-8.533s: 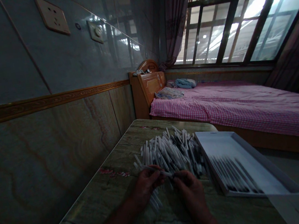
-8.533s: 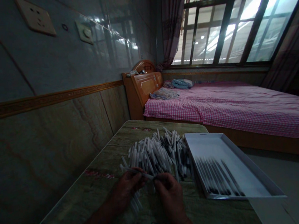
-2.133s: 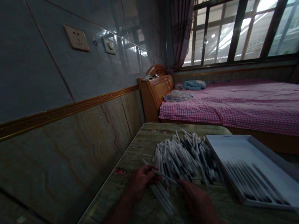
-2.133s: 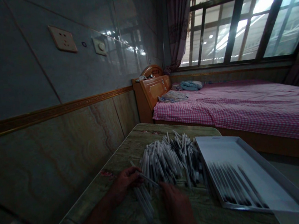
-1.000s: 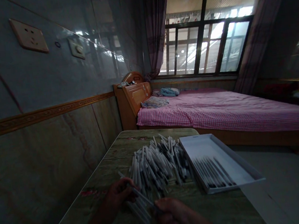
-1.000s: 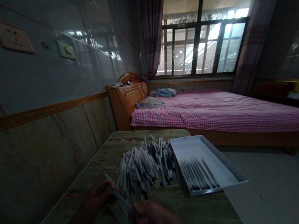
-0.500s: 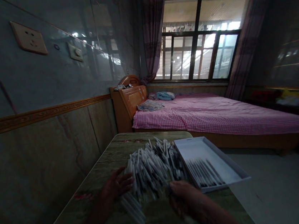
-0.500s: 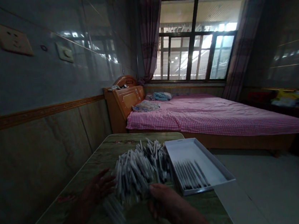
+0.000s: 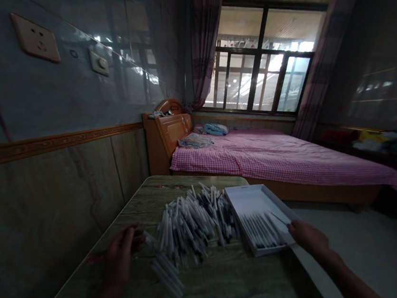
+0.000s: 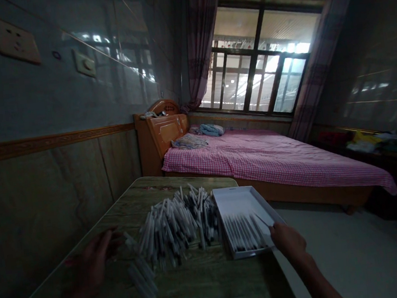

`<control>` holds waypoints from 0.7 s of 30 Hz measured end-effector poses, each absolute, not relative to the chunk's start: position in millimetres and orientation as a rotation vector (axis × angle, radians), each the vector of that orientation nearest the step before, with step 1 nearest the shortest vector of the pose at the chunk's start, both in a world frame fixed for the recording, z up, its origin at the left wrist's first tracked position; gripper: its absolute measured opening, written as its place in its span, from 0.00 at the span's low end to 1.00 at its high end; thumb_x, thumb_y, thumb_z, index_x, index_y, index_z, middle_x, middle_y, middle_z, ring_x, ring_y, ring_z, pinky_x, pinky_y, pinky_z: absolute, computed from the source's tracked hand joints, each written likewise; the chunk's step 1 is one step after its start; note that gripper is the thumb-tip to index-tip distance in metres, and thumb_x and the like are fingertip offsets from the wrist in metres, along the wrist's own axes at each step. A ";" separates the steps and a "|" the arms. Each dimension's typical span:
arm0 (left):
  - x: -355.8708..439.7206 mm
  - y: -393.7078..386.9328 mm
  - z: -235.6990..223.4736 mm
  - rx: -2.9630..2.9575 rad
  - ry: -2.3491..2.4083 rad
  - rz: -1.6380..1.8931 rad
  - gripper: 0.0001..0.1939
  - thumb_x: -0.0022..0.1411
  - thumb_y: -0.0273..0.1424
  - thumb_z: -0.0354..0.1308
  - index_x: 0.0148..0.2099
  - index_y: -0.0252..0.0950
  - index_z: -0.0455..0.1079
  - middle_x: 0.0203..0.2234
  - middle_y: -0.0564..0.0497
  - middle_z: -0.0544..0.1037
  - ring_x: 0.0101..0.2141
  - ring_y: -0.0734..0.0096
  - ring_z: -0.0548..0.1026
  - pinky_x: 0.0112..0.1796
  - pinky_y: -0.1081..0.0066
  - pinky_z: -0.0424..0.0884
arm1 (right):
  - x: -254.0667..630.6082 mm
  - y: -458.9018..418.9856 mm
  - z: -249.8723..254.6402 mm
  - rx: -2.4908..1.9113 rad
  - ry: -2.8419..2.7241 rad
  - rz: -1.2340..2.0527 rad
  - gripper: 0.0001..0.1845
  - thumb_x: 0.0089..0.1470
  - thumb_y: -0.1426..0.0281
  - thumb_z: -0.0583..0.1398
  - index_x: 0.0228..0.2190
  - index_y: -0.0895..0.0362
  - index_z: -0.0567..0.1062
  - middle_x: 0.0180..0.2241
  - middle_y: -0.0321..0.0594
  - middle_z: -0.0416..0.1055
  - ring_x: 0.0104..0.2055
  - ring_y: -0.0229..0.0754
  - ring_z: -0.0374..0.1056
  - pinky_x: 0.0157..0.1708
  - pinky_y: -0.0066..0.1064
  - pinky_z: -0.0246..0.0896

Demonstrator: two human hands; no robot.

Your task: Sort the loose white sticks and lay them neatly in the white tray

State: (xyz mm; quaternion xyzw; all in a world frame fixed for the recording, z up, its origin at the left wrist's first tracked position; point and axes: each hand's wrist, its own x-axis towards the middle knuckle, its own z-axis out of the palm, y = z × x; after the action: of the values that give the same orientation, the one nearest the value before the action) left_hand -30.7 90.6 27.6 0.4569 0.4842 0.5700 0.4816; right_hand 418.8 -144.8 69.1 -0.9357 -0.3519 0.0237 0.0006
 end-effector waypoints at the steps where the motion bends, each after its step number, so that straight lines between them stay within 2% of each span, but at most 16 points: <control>1: -30.9 90.2 28.5 1.114 1.187 1.381 0.24 0.45 0.47 0.58 0.41 0.35 0.71 0.28 0.50 0.78 0.23 0.68 0.75 0.18 0.74 0.67 | 416.9 -143.6 66.6 -2.951 -1.121 0.064 0.22 0.60 0.64 0.45 0.38 0.59 0.77 0.42 0.56 0.75 0.44 0.56 0.72 0.37 0.40 0.61; 8: -31.9 93.3 24.8 1.110 1.159 1.372 0.23 0.44 0.45 0.60 0.39 0.35 0.71 0.27 0.50 0.78 0.24 0.68 0.75 0.20 0.74 0.68 | 412.0 -129.2 58.2 -2.967 -1.245 0.069 0.19 0.58 0.62 0.50 0.36 0.57 0.78 0.40 0.54 0.76 0.43 0.56 0.72 0.37 0.40 0.62; 14: -32.5 97.5 18.4 1.121 1.167 1.338 0.22 0.45 0.44 0.60 0.40 0.36 0.71 0.28 0.49 0.79 0.24 0.67 0.76 0.19 0.74 0.67 | 408.9 -124.3 57.6 -2.924 -1.265 0.115 0.20 0.58 0.65 0.50 0.48 0.55 0.73 0.45 0.51 0.75 0.46 0.52 0.71 0.39 0.38 0.62; 21: -33.1 102.2 10.9 1.142 1.145 1.304 0.17 0.48 0.39 0.60 0.41 0.36 0.71 0.28 0.49 0.79 0.24 0.67 0.76 0.19 0.75 0.66 | 407.8 -121.1 57.3 -2.890 -1.281 0.171 0.19 0.57 0.66 0.51 0.47 0.54 0.73 0.46 0.50 0.74 0.46 0.52 0.71 0.38 0.36 0.61</control>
State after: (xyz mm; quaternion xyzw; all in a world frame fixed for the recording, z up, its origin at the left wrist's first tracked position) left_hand -33.1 102.2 10.9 0.4736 0.4749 0.5409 0.5076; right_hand 407.8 -121.1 57.3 -0.9129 -0.4045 0.0539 -0.0123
